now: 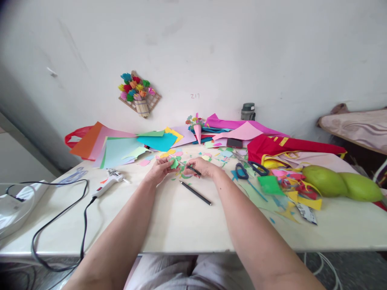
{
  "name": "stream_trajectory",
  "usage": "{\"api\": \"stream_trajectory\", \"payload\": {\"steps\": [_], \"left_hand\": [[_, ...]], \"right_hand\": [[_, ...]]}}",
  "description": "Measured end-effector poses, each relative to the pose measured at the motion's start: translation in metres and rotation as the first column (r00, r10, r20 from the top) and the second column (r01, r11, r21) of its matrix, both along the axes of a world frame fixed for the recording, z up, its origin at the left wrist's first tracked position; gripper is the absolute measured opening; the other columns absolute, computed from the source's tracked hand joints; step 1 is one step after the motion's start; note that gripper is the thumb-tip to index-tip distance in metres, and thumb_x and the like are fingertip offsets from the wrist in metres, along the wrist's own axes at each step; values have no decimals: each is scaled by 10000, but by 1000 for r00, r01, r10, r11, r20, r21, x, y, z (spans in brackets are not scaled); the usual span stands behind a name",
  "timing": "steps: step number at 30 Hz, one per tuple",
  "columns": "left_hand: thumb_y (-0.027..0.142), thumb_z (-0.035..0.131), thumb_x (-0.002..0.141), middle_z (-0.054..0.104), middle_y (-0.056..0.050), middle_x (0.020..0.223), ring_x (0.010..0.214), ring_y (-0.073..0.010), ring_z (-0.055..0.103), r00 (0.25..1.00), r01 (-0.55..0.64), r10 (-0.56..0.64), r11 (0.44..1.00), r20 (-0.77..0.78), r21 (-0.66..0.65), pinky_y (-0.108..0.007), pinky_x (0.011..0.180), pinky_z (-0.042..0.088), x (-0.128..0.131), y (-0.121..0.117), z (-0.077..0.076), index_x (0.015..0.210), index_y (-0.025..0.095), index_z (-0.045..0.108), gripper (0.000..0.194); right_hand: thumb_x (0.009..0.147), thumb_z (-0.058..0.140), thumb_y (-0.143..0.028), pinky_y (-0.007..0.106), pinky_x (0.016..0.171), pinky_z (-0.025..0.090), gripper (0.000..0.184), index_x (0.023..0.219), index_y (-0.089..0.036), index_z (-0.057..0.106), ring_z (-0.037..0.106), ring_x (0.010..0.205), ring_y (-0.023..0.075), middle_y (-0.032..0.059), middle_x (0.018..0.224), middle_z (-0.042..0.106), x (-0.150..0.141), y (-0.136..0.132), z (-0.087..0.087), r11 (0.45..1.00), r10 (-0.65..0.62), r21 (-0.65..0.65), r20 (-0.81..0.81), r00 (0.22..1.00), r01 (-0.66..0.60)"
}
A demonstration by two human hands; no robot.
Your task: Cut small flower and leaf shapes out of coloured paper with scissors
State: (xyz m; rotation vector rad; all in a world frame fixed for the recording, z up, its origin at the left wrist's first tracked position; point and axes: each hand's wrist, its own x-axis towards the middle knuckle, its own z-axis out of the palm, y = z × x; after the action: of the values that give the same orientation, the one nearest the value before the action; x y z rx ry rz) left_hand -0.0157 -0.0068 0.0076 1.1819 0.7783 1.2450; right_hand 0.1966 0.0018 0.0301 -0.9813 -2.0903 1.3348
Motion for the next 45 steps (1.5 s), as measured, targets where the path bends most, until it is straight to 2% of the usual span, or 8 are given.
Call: {"api": "stream_trajectory", "payload": {"steps": [8,11,15,22,29,34,40,45], "left_hand": [[357,869,566,649,-14,681,743,-212,697,1000,27,-27,1000,1,14,-364,768,554,2,-1,-1,680,141,554,399],[356,865,577,648,-12,674,748,-211,699,999,42,-42,999,-1,14,-358,773,553,1,-1,-1,671,138,554,391],[342,858,595,660,-17,682,748,-201,700,998,67,-67,998,4,7,-341,779,555,1,-1,0,666,132,571,363],[327,860,597,662,-15,656,708,-174,693,994,102,-102,995,33,-3,-294,731,563,0,0,-2,653,126,599,334],[302,858,597,692,-37,711,696,-190,697,994,96,-95,995,60,-18,-324,734,560,2,0,-2,707,130,597,332],[288,861,576,674,-13,654,656,-188,691,996,75,-73,996,55,-36,-343,751,556,1,0,-2,674,138,591,324],[316,863,566,667,-11,648,649,-169,675,999,18,-17,1000,47,-22,-337,744,562,0,-1,0,664,136,605,330],[296,862,573,632,12,617,617,-144,650,999,18,-17,1000,48,-16,-341,754,562,0,1,-2,667,135,603,319]], "right_hand": [[681,595,-280,220,425,280,134,706,-149,581,385,433,67,-49,540,470,1,5,-7,999,37,16,5,999,-38],[716,577,-262,212,409,271,121,675,-149,558,380,421,65,-47,514,452,1,6,-8,999,47,-28,-9,999,-47],[730,563,-232,207,383,252,89,693,-153,557,379,405,68,-51,493,435,0,5,-7,995,57,-84,-31,998,-59],[730,563,-206,207,385,260,65,698,-149,560,367,407,63,-54,499,446,0,2,-2,997,46,-62,-33,998,-48],[740,587,-243,209,400,270,111,698,-146,554,377,413,60,-57,500,458,-1,-2,1,998,26,-59,-32,999,-28],[720,638,-283,207,394,277,158,770,-140,596,400,423,61,-56,538,483,-1,5,-7,999,25,-37,-25,999,-26],[736,608,-267,204,384,280,127,746,-143,582,403,413,55,-44,556,502,0,10,-12,994,35,-97,-90,995,-43],[763,618,-313,202,379,287,164,775,-153,582,425,398,70,-42,514,509,1,12,-15,997,41,-67,-42,998,-44]]}}
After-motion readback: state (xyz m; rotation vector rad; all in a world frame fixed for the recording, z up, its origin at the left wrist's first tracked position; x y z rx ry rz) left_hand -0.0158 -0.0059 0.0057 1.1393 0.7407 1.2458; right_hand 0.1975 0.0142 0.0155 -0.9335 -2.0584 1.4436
